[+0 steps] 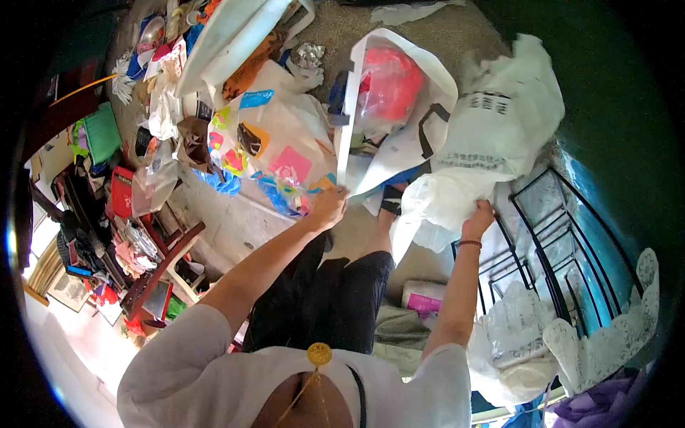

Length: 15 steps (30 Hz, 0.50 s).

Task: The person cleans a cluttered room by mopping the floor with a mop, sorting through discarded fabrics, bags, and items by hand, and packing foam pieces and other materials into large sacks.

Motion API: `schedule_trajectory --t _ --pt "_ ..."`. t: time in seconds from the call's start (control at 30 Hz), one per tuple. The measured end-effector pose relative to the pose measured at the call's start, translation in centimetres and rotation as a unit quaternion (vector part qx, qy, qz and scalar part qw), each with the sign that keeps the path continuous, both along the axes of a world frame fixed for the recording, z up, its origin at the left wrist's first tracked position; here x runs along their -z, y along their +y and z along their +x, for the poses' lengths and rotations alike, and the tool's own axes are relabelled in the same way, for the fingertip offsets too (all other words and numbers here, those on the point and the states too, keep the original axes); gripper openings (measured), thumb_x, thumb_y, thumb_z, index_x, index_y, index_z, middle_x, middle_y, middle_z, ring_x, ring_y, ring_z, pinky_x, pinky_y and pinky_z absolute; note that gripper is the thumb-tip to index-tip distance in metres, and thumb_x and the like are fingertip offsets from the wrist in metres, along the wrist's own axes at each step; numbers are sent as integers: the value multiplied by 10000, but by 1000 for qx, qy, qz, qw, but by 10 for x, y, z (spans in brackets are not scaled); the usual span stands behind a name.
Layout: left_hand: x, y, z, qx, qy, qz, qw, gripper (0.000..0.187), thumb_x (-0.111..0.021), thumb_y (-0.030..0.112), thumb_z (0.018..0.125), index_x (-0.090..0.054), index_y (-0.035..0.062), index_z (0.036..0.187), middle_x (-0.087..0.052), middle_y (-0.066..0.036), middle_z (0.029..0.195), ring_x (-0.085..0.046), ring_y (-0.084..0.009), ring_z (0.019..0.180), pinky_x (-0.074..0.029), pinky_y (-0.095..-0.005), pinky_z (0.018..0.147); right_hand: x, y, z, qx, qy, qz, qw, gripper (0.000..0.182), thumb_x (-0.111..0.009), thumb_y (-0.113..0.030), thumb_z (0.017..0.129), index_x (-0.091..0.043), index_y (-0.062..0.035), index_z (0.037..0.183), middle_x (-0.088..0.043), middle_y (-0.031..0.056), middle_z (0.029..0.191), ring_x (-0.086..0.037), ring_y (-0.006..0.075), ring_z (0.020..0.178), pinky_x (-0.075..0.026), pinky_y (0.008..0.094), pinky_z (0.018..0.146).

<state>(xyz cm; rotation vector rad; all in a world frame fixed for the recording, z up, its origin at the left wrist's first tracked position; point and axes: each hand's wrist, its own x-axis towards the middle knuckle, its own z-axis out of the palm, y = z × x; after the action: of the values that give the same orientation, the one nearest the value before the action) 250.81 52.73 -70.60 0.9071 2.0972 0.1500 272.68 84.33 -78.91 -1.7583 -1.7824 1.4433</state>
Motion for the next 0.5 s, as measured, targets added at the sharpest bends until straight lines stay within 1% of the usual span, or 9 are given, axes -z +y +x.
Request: schedule_trajectory --t 0.07,0.1,0.2,0.27,0.3,0.37,0.43,0.47,0.5 --pt "-45 37 -6 -16 64 53 996 330 -524 222 758 -473 26 1018 -469 -160 1030 -479 -322 923 -395 -423 743 -70 -14 -34 233 107 -133 958 115 -425 -49 649 -525 -32 703 -505 18 746 -479 142 708 -395 266 654" --pt "-59 54 -8 -32 132 105 985 428 -522 263 770 -420 24 1109 -418 -191 1117 -430 -338 1008 -369 -432 808 -82 -15 -40 232 109 -131 958 115 -425 -49 649 -525 -32 703 -505 18 746 -479 142 708 -395 266 654" --pt "-83 90 -6 -163 -128 141 968 706 -521 424 765 -232 7 1257 -278 -232 1243 -294 -340 1152 -283 -413 925 -141 -33 -81 302 258 -206 894 72 -419 -53 671 -488 -47 650 -486 21 700 -489 137 686 -408 266 629" --pt "-88 110 -5 -306 -315 148 886 852 -536 489 742 -102 9 1297 -206 -235 1292 -266 -302 1181 -265 -383 955 -133 -47 -71 234 280 -228 903 97 -404 -69 691 -495 -44 671 -517 41 725 -502 150 689 -421 295 625" --pt "-100 121 -13 -425 -487 177 743 802 -564 419 752 -132 5 1285 -243 -189 1286 -320 -257 1150 -331 -339 916 -135 -61 -78 200 287 -237 906 119 -396 -78 702 -503 -35 675 -529 48 729 -510 151 698 -425 306 628" --pt "-110 137 -15 -521 -553 186 622 614 -578 296 773 -289 -14 1217 -400 -147 1181 -439 -232 1044 -402 -307 841 -142 -94 -99 24 215 -163 963 137 -411 -88 726 -501 -15 652 -538 49 707 -512 161 702 -411 328 617" --pt "-112 135 -20 -515 -561 212 613 500 -573 242 777 -366 -18 1151 -464 -125 1093 -479 -222 982 -424 -311 809 -189 -130 -153 110 289 -180 934 148 -440 -89 745 -509 11 660 -539 53 680 -514 179 724 -391 347 609" --pt "-114 131 -24 -511 -568 234 601 389 -568 187 782 -442 -23 1084 -527 -104 1005 -520 -211 921 -445 -314 778 -189 -128 -153 -11 252 -234 939 116 -451 -83 756 -514 15 754 -539 81 739 -511 195 769 -395 340 649" --pt "-134 130 -38 -589 -575 218 525 266 -557 91 763 -504 -31 994 -564 -104 894 -563 -216 818 -476 -321 727 -189 -127 -153 -132 212 -282 926 136 -461 -77 768 -518 18 847 -539 108 798 -508 211 815 -398 333 688"
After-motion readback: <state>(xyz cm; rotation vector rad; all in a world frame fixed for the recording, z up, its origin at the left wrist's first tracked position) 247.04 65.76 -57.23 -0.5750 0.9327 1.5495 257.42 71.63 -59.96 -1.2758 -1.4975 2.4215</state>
